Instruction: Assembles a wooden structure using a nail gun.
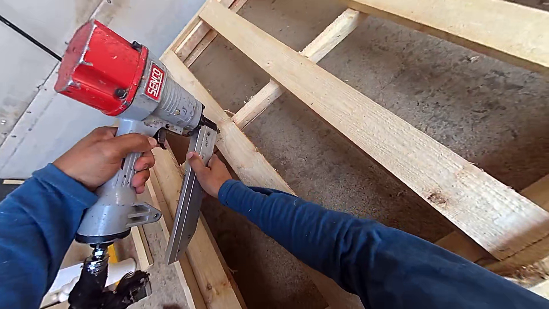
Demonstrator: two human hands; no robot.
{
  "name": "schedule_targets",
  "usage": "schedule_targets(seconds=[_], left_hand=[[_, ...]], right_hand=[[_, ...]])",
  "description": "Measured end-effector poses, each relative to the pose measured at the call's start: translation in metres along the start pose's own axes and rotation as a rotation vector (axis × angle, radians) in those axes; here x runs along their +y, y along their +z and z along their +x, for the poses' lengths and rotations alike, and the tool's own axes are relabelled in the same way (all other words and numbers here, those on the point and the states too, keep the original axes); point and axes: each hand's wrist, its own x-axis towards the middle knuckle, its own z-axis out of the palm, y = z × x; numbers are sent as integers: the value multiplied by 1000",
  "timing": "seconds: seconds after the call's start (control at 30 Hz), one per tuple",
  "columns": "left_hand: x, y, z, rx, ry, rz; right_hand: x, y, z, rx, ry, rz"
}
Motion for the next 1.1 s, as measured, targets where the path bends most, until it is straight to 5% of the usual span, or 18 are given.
schedule_targets(seconds=[0.47, 0.73, 0.93, 1.1], left_hand=[[18, -2, 20, -78, 6, -5], [42, 28, -26, 104, 32, -38], [99, 57, -37, 96, 133, -106], [131, 116, 7, 26, 113, -117]], right_hand=[[-10, -8, 1, 122, -53, 43], [-24, -7, -17, 67, -124, 77], [-89, -108, -36, -188, -128, -154], [-82, -198, -28, -301, -60, -73]])
